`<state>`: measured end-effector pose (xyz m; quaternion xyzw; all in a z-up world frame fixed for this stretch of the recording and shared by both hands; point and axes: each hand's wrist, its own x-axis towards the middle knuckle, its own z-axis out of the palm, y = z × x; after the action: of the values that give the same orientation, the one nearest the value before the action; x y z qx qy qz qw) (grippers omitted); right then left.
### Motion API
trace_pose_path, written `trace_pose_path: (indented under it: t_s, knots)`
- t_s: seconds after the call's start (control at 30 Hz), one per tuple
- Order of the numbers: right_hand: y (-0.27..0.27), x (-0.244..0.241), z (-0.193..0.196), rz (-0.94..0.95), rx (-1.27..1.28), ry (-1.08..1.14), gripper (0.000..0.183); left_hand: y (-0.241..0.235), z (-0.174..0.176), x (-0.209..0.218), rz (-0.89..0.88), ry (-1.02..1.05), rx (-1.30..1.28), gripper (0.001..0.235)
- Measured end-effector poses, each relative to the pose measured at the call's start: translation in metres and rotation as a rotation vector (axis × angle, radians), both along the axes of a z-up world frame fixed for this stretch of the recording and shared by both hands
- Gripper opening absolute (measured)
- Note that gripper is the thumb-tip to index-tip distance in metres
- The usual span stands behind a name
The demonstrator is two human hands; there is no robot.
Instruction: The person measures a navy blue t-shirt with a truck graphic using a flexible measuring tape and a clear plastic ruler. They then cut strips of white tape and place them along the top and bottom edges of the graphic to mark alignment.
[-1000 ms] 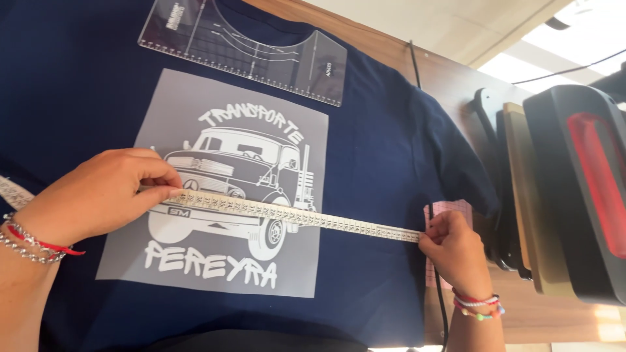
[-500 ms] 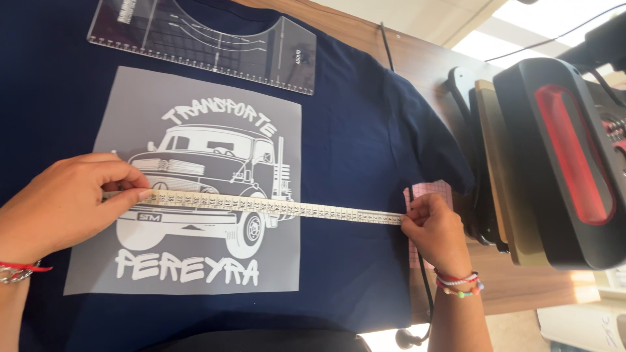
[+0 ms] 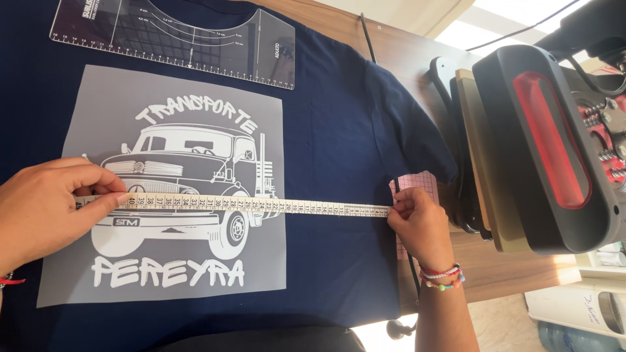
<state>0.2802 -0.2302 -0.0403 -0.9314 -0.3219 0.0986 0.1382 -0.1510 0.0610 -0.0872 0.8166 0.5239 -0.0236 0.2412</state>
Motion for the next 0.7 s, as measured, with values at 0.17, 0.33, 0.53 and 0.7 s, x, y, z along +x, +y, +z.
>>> trace_pose_path:
  t_s: [0.17,0.33,0.53,0.7]
  knots:
    - [0.002,-0.001,0.002,-0.018,-0.008,0.019,0.025,-0.001,0.003,0.002,0.009,0.007,-0.006,0.015]
    - [-0.005,0.016,-0.007,0.002,0.014,0.015,0.025,0.006,-0.044,-0.014,-0.059,-0.18,0.13,0.015]
    - [-0.012,0.017,-0.007,0.07,0.206,0.113,0.02,0.025,-0.16,-0.037,0.059,-0.579,-0.067,0.018]
    - [-0.013,0.012,-0.015,0.093,0.139,-0.069,0.022,0.012,-0.09,-0.022,0.012,-0.478,0.04,0.02]
